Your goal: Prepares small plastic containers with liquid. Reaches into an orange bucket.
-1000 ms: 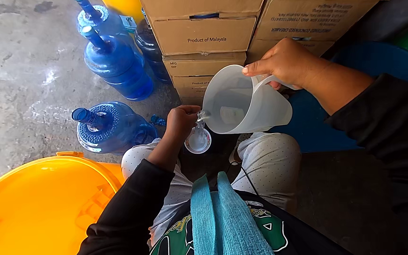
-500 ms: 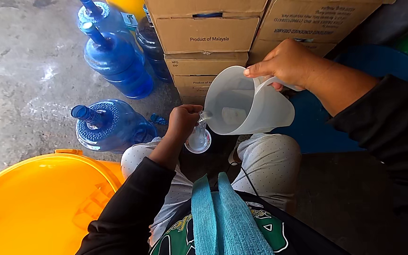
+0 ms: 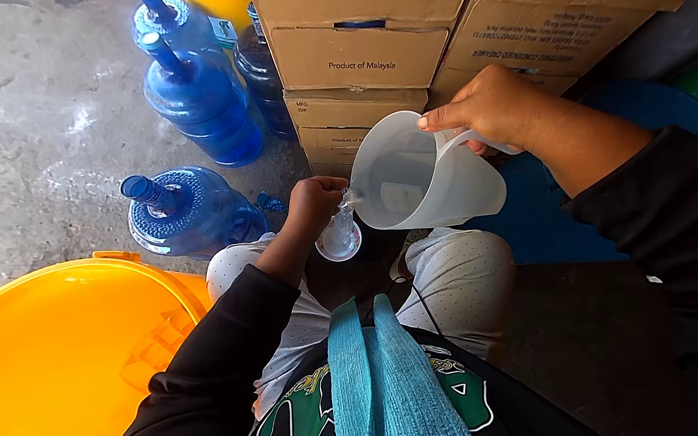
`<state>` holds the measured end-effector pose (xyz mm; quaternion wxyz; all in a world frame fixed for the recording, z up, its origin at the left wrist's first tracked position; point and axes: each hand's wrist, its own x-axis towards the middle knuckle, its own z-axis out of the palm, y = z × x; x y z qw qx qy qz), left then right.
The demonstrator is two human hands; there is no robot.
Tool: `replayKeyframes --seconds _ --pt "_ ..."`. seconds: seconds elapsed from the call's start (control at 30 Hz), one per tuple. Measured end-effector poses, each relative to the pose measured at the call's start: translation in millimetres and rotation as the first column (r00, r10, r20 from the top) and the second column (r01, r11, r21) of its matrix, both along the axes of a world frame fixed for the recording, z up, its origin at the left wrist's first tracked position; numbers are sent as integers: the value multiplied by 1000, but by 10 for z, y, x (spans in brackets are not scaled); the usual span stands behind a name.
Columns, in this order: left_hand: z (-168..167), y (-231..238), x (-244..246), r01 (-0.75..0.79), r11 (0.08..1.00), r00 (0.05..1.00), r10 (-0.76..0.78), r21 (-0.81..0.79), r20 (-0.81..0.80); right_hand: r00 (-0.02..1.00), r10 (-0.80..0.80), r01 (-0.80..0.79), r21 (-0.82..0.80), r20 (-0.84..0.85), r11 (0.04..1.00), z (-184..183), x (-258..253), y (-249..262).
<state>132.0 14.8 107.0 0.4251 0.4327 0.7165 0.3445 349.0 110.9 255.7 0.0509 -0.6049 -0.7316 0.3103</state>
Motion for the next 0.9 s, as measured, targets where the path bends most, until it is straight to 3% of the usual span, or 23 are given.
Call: replayKeyframes --seconds 0.9 --pt "6 30 -49 11 1000 1000 -11 1 22 1000 16 -16 5 25 1000 57 -75 27"
